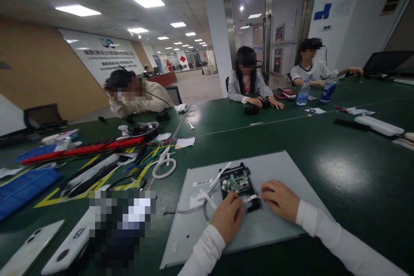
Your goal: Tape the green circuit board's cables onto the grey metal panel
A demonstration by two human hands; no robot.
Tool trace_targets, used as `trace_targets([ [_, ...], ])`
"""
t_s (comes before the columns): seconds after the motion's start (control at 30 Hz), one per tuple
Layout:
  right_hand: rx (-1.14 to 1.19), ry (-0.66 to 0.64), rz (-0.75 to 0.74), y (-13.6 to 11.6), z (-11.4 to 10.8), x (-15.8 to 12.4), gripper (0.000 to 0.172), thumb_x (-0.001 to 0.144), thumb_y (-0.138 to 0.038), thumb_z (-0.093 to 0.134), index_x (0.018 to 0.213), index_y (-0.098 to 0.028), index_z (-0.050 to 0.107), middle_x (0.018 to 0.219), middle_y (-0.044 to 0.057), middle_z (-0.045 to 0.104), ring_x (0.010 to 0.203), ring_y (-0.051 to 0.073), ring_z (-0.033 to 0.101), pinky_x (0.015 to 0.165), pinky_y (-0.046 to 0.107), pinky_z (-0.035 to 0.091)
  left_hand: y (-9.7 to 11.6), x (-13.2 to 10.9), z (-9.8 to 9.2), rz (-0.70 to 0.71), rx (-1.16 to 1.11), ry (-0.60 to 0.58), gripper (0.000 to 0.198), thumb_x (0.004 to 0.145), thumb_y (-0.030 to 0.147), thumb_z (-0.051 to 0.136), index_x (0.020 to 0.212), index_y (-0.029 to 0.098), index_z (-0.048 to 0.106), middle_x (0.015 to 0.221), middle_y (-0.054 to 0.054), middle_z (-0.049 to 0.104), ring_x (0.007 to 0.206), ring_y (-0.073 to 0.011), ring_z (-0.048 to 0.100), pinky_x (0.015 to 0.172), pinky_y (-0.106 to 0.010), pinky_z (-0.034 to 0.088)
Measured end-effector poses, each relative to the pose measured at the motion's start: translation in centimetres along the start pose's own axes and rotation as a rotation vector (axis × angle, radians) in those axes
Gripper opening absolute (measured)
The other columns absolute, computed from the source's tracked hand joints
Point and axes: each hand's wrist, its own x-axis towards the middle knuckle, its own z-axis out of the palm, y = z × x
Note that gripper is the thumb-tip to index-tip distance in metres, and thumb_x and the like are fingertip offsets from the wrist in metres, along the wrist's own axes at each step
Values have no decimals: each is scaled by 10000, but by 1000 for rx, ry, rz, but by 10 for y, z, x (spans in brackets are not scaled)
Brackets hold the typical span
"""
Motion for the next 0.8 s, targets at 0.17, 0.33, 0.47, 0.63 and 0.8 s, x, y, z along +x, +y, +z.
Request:
trace_targets([
  [0.17,18,-5,-1,1,-3,-3,224,756,-115,474,905,-210,612,931,45,524,905,161,446,787,312,363,4,-1,0,-21,38,-27,217,807,148,390,947,187,551,895,-43,473,795,-147,507,728,-286,448],
  [0.33,29,-2,2,5,-3,-5,230,757,-108,469,911,-205,610,941,47,520,905,161,443,791,315,360,6,-3,1,-24,36,-33,247,824,173,378,1002,190,550,912,-46,482,808,-145,511,743,-280,445],
  [0.47,47,-3,3,7,-4,-6,226,758,-113,468,912,-200,609,945,49,517,903,165,441,789,319,361,6,-1,4,-31,21,-28,249,834,183,369,995,190,558,902,-42,489,810,-141,513,755,-275,438],
  [0.63,45,-6,-11,6,-4,-7,214,776,-127,448,897,-191,612,945,52,515,894,164,442,783,323,363,6,-1,4,-22,38,-31,243,839,186,363,984,187,558,903,-42,490,824,-142,511,759,-271,434],
  [0.8,41,-2,-18,6,0,-6,192,775,-121,450,854,-186,613,931,44,524,884,156,448,778,314,366,3,-5,2,25,96,-52,246,845,190,353,992,182,550,905,-45,486,813,-143,514,737,-272,440],
])
